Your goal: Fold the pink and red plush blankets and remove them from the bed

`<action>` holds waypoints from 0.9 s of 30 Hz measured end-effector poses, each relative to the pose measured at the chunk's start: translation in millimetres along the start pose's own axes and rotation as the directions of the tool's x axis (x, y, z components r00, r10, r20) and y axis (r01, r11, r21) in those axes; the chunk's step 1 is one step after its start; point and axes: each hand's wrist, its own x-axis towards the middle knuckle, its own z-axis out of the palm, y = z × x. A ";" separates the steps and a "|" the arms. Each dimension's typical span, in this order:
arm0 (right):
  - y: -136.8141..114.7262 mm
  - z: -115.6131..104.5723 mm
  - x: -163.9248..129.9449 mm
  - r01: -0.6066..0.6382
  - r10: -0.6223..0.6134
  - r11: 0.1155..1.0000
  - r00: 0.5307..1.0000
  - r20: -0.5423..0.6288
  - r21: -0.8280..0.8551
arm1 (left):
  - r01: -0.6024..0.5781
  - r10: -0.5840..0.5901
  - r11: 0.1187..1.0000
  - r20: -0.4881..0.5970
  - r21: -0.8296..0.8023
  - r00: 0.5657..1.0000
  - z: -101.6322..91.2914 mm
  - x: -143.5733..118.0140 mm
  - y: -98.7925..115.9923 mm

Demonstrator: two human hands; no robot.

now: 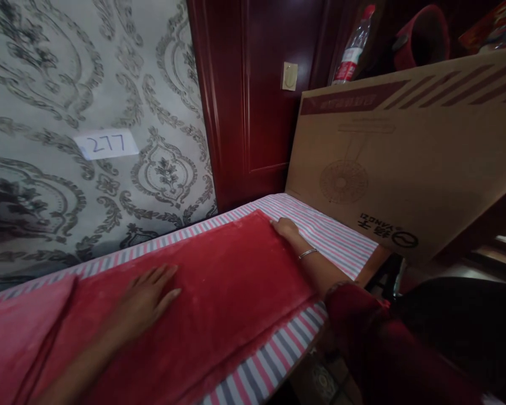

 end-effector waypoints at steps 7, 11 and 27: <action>9.9 18.3 -4.8 -0.019 0.019 1.000 0.998 -0.062 0.011 | 0.156 -0.156 0.984 -0.006 0.088 0.988 43.8 31.2 3.3; 9.4 16.2 4.4 -0.031 0.031 1.000 0.999 -0.021 0.001 | 0.143 -0.139 0.988 -0.056 0.061 0.989 57.4 28.9 -4.4; -49.5 18.2 80.1 0.021 -0.029 0.993 0.997 0.068 0.114 | 0.385 -0.384 0.915 -0.030 0.123 0.923 17.2 57.5 -70.7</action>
